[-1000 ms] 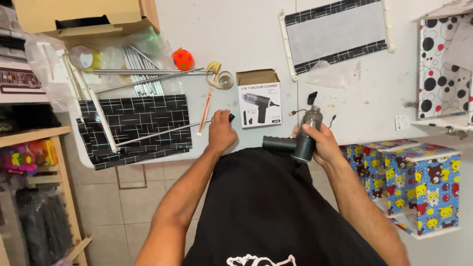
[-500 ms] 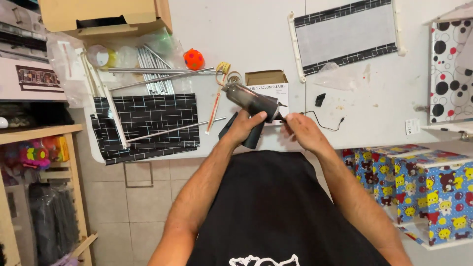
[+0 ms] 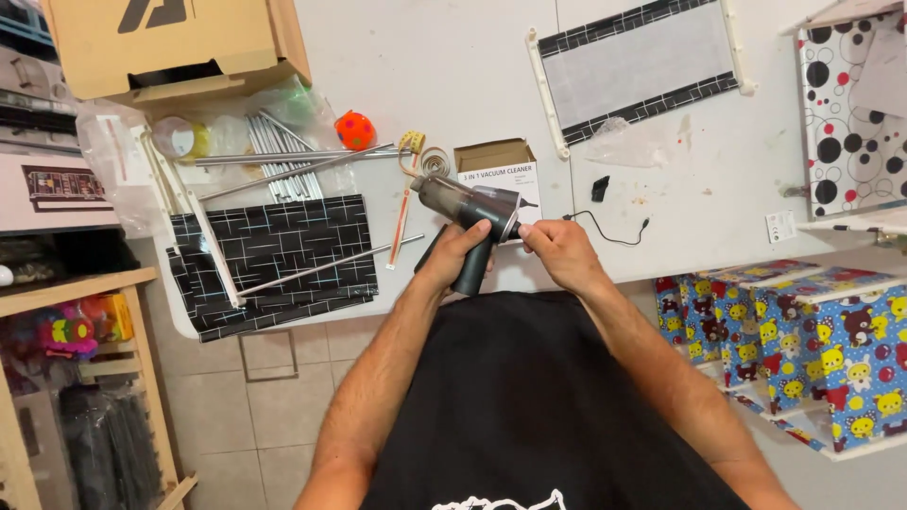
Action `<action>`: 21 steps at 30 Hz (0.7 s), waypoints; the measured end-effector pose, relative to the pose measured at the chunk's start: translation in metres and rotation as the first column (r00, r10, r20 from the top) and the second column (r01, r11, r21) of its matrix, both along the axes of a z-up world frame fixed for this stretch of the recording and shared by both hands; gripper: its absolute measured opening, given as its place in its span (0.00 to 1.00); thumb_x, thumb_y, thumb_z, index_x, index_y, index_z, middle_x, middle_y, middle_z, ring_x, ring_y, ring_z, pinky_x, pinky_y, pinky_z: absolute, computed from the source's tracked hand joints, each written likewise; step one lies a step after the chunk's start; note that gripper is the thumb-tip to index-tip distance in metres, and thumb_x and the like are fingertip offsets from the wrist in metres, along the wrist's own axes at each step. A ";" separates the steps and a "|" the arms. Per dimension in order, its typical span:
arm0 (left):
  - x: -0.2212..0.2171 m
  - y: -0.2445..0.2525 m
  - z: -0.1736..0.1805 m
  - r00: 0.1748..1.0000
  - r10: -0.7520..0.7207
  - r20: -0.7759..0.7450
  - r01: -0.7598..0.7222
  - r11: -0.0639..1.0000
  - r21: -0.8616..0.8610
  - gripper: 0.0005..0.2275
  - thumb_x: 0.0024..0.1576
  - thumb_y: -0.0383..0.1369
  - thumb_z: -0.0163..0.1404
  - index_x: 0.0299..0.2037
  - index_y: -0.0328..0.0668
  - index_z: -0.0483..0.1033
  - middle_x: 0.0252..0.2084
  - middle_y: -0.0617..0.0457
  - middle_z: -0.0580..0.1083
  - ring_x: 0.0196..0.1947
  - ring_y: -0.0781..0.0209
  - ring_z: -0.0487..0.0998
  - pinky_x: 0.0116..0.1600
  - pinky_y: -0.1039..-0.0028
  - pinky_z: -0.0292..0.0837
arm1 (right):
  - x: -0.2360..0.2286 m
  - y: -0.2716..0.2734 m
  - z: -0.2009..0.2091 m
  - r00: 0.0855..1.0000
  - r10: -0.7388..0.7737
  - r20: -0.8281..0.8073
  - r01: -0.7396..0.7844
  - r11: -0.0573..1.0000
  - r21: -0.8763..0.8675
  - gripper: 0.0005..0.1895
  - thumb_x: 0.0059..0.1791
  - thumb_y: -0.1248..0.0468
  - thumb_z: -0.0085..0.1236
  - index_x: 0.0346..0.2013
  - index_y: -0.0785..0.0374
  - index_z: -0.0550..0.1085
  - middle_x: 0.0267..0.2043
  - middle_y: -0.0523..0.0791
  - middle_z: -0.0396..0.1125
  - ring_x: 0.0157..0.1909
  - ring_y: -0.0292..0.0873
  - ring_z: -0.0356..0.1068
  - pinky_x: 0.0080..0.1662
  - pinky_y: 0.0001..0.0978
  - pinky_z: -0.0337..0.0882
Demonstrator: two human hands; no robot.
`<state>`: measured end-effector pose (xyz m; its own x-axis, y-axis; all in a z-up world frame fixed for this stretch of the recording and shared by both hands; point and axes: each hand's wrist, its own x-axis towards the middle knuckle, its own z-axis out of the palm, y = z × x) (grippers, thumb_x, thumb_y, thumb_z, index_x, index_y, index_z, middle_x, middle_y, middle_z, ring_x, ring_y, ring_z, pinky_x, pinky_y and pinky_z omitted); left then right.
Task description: Unboxing a small handheld vacuum and then assembling a multi-tier storage rack using metal rods and patterned panels.
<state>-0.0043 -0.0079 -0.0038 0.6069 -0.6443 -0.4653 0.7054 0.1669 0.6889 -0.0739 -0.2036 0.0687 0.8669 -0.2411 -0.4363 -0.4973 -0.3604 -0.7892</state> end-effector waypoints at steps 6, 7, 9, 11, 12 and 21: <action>-0.003 -0.003 0.012 0.993 0.097 0.062 -0.098 0.995 0.026 0.19 0.61 0.44 0.55 0.44 0.28 0.71 0.18 0.41 0.73 0.17 0.54 0.79 0.21 0.70 0.78 | -0.004 -0.006 -0.026 0.999 0.015 0.043 -0.010 0.996 -0.092 0.19 0.55 0.55 0.57 0.24 0.62 0.79 0.18 0.50 0.68 0.24 0.44 0.64 0.32 0.35 0.67; 0.000 -0.002 0.007 0.993 0.096 0.064 -0.098 0.995 0.025 0.19 0.61 0.44 0.55 0.44 0.28 0.71 0.18 0.41 0.73 0.17 0.54 0.79 0.21 0.70 0.78 | -0.001 -0.004 -0.015 0.999 0.014 0.046 -0.010 0.996 -0.092 0.19 0.55 0.55 0.57 0.24 0.62 0.79 0.18 0.50 0.68 0.24 0.44 0.64 0.32 0.35 0.67; 0.004 0.003 -0.002 0.951 0.261 0.166 -0.280 0.954 0.104 0.14 0.61 0.38 0.54 0.44 0.32 0.70 0.22 0.42 0.75 0.21 0.57 0.80 0.25 0.71 0.80 | 0.002 0.001 0.007 0.949 -0.247 -0.196 0.305 0.879 0.366 0.20 0.53 0.61 0.49 0.19 0.68 0.71 0.10 0.40 0.48 0.09 0.32 0.47 0.15 0.22 0.51; 0.010 0.014 -0.017 0.946 0.310 0.092 -0.319 0.940 0.121 0.15 0.63 0.41 0.52 0.42 0.33 0.69 0.20 0.44 0.74 0.19 0.59 0.78 0.24 0.74 0.77 | 0.000 -0.016 0.000 0.971 -0.117 -0.209 0.148 0.979 0.139 0.20 0.53 0.56 0.51 0.21 0.64 0.75 0.13 0.45 0.56 0.16 0.41 0.56 0.22 0.31 0.58; 0.015 0.019 -0.025 0.934 0.358 0.020 -0.357 0.924 0.140 0.17 0.64 0.44 0.49 0.40 0.34 0.68 0.18 0.46 0.72 0.17 0.60 0.77 0.22 0.76 0.75 | 0.001 -0.025 -0.004 0.968 0.008 -0.250 -0.032 0.995 -0.093 0.20 0.52 0.52 0.54 0.23 0.61 0.79 0.16 0.50 0.65 0.24 0.49 0.66 0.30 0.40 0.66; 0.004 0.044 0.009 0.948 -0.228 0.223 0.129 0.914 0.385 0.18 0.58 0.33 0.59 0.51 0.26 0.70 0.34 0.38 0.77 0.30 0.52 0.83 0.34 0.66 0.83 | 0.040 -0.012 -0.070 0.913 0.150 -0.379 -0.338 0.796 -0.502 0.21 0.47 0.48 0.63 0.37 0.65 0.78 0.32 0.60 0.74 0.41 0.64 0.77 0.39 0.53 0.76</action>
<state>-0.0003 0.0358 0.0051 0.6275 -0.5707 -0.5297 0.4898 -0.2395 0.8383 -0.0338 -0.2153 -0.0008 0.7746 -0.3180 -0.5466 -0.5109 -0.8241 -0.2445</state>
